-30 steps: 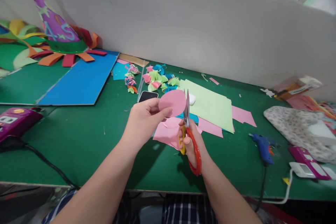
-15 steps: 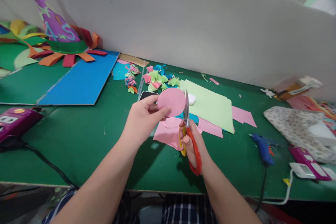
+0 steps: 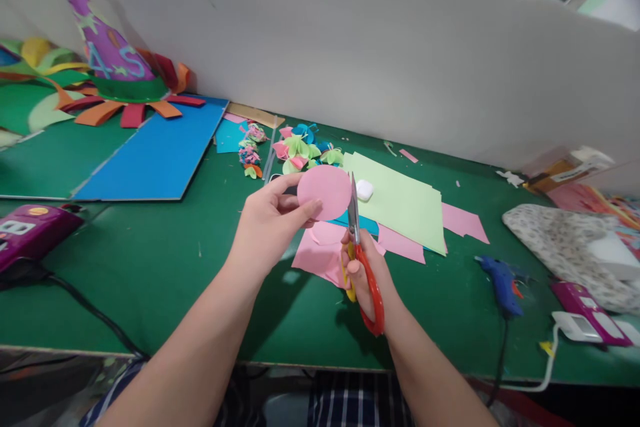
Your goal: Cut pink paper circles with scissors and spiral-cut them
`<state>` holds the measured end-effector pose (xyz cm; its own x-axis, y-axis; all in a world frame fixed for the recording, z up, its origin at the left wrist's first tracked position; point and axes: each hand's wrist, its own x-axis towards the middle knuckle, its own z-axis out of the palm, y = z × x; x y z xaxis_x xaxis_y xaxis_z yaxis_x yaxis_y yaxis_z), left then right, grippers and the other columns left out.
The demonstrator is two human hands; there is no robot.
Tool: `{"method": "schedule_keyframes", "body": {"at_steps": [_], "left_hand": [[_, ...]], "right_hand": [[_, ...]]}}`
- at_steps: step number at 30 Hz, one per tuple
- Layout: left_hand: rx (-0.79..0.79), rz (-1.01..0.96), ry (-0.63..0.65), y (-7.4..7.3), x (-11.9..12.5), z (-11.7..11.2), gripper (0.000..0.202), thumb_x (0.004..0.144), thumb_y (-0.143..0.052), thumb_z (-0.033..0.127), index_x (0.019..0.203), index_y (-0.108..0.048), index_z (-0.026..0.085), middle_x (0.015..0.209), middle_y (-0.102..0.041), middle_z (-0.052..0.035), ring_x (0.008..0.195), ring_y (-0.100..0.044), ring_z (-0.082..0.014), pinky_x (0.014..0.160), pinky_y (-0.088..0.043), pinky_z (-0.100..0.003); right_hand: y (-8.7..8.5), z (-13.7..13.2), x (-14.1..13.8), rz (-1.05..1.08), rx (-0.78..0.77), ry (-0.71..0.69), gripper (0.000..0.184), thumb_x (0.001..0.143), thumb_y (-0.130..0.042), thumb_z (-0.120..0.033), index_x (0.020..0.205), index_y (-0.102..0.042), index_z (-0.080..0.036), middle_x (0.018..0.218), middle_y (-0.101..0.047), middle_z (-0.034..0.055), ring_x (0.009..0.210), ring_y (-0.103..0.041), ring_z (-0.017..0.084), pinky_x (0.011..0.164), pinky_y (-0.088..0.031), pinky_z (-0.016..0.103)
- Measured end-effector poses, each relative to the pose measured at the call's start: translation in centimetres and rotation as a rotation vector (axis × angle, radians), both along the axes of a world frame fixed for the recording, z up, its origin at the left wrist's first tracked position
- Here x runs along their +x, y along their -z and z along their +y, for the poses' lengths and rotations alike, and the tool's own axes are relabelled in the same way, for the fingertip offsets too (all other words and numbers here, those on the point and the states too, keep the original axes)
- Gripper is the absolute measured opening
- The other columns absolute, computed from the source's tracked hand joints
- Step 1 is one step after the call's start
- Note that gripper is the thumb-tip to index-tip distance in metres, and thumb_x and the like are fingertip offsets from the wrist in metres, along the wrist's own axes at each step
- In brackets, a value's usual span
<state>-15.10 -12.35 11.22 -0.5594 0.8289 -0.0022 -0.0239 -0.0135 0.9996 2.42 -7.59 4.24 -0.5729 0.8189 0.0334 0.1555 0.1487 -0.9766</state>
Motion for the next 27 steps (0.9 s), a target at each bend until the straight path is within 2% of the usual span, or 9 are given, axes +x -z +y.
{"method": "schedule_keyframes", "body": {"at_steps": [8,16,22,27], "left_hand": [[0.020,-0.032,-0.033,0.14,-0.29,0.11,0.052,0.063,-0.087,0.027,0.113,-0.073,0.018,0.067,-0.074,0.0015,0.054,-0.066,-0.0121,0.052,-0.054,-0.019],[0.035,-0.039,-0.064,0.05,-0.44,0.09,0.058,0.063,-0.088,0.028,0.118,-0.072,0.017,0.066,-0.073,0.0020,0.053,-0.065,-0.0117,0.054,-0.056,-0.020],[0.047,-0.031,-0.066,0.27,-0.60,0.09,0.055,0.064,-0.088,0.027,0.116,-0.073,0.018,0.065,-0.073,0.0030,0.055,-0.066,-0.0110,0.054,-0.056,-0.018],[0.070,-0.016,-0.087,0.44,-0.86,0.10,0.053,0.065,-0.087,0.029,0.115,-0.073,0.018,0.064,-0.072,0.0035,0.054,-0.067,-0.0118,0.054,-0.057,-0.019]], "right_hand": [[-0.58,-0.30,0.07,-0.017,0.028,0.010,0.077,0.069,-0.046,-0.096,0.100,-0.050,-0.026,0.068,-0.046,-0.0052,0.047,-0.038,0.010,0.044,-0.036,0.023],[-0.73,-0.27,0.07,-0.034,0.015,0.002,0.077,0.067,-0.049,-0.096,0.098,-0.050,-0.026,0.065,-0.046,-0.0058,0.046,-0.036,0.010,0.041,-0.034,0.023],[-0.84,-0.39,-0.05,-0.053,0.016,0.025,0.078,0.065,-0.050,-0.097,0.096,-0.050,-0.025,0.064,-0.048,-0.0057,0.046,-0.041,0.011,0.041,-0.034,0.022],[-0.78,-0.37,-0.16,-0.076,0.008,0.048,0.079,0.063,-0.050,-0.098,0.093,-0.051,-0.025,0.063,-0.048,-0.0045,0.056,-0.048,0.015,0.047,-0.040,0.022]]}}
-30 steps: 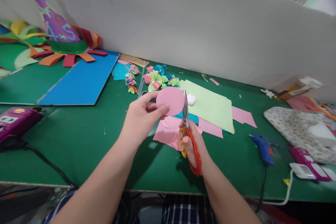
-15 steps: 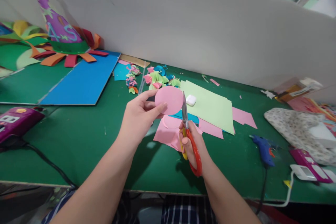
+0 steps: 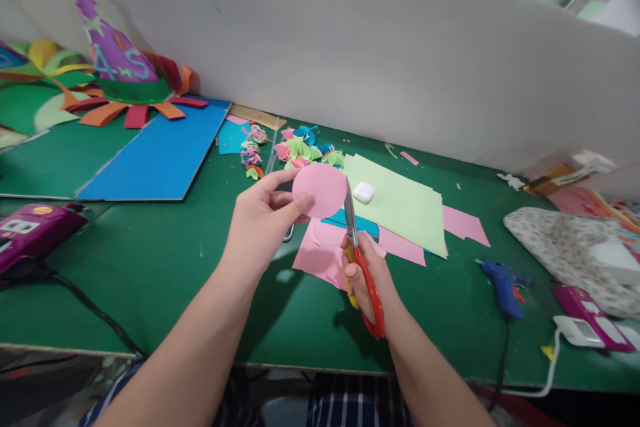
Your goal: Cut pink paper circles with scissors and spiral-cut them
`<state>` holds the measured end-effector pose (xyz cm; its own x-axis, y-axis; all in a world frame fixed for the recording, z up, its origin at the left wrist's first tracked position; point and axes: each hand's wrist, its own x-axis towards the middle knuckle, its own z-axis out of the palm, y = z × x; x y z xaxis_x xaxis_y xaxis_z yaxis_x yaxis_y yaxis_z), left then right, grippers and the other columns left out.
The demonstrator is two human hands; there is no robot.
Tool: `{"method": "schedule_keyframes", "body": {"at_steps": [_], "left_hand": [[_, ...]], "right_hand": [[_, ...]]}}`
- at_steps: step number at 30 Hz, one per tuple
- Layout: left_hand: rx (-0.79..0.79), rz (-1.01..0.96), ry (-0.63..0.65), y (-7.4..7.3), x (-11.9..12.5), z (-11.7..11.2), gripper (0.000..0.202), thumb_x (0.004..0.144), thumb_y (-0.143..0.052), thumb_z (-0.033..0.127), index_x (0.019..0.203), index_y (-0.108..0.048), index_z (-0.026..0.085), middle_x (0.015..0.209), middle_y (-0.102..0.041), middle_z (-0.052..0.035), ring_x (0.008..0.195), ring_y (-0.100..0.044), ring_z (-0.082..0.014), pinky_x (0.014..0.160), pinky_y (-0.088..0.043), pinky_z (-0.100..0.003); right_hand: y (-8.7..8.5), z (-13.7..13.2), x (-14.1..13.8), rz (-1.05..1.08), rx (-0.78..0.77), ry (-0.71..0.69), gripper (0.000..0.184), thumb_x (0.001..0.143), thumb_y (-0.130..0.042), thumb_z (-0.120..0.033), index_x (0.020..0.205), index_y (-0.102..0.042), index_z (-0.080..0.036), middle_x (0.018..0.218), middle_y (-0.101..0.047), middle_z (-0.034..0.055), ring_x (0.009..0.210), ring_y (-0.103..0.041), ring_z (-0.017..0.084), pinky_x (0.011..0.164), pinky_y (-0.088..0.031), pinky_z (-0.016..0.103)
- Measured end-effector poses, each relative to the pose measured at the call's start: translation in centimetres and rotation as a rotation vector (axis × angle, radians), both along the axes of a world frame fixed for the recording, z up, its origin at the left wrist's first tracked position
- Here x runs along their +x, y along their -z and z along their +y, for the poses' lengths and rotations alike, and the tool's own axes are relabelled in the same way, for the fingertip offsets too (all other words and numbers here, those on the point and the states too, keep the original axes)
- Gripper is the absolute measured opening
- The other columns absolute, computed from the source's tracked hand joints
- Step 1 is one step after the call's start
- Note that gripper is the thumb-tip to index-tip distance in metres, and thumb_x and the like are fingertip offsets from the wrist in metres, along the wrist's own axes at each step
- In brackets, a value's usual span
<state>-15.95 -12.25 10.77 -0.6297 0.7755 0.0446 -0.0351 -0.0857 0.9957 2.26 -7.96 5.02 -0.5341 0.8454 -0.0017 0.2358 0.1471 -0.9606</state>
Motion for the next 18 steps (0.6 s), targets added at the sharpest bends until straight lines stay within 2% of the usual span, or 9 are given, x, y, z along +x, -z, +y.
{"method": "schedule_keyframes", "body": {"at_steps": [10,18], "left_hand": [[0.028,-0.031,-0.025,-0.20,-0.15,-0.04,0.054,0.064,-0.087,0.029,0.114,-0.072,0.015,0.064,-0.073,0.0028,0.053,-0.067,-0.0113,0.053,-0.057,-0.018],[0.040,-0.036,-0.042,-0.08,-0.41,-0.03,0.052,0.065,-0.087,0.031,0.113,-0.073,0.016,0.066,-0.073,0.0025,0.051,-0.066,-0.0109,0.052,-0.058,-0.020]], "right_hand": [[0.23,-0.10,-0.08,-0.019,0.013,0.002,0.080,0.062,-0.048,-0.099,0.094,-0.051,-0.025,0.063,-0.048,-0.0039,0.059,-0.050,0.016,0.050,-0.041,0.024],[-0.24,-0.22,-0.02,-0.023,-0.005,-0.017,0.079,0.063,-0.049,-0.098,0.093,-0.051,-0.025,0.063,-0.045,-0.0060,0.051,-0.039,0.012,0.048,-0.038,0.024]]}}
